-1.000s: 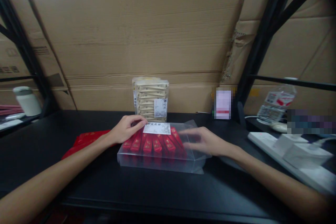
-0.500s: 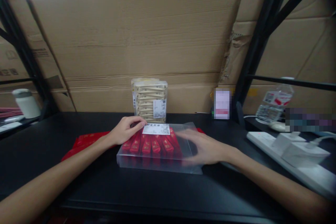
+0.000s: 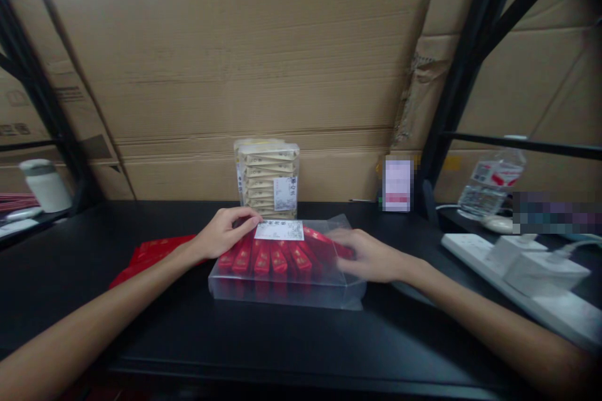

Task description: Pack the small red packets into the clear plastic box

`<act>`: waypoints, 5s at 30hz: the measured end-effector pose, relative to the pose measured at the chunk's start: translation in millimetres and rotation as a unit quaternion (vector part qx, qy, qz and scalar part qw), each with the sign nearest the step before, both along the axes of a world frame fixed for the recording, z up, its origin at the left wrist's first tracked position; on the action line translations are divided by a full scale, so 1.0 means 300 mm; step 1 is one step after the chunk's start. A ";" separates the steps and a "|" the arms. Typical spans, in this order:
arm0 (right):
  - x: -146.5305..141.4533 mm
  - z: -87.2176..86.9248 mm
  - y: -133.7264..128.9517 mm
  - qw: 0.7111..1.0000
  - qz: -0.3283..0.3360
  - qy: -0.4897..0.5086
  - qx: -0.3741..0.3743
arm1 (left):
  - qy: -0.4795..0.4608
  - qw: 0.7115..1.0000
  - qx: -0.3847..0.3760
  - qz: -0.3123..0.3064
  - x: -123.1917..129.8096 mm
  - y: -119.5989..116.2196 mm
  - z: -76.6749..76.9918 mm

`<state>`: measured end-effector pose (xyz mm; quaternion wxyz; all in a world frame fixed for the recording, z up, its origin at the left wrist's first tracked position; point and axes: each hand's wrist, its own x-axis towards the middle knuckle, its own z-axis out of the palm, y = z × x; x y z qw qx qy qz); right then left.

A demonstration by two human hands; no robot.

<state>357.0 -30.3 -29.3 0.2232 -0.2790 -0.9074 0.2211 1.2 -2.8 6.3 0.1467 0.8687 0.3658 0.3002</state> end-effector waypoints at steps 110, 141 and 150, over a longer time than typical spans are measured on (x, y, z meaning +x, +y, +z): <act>0.056 0.020 0.015 0.997 -0.045 -0.012 0.059 | 0.044 0.998 -0.043 -0.015 -0.002 0.012 0.009; 0.064 0.033 0.015 0.992 -0.035 -0.084 0.091 | 0.085 0.995 -0.053 -0.003 -0.005 0.017 0.029; 0.071 0.025 0.022 0.993 -0.024 -0.071 0.089 | 0.094 0.995 -0.042 -0.007 -0.002 0.013 0.035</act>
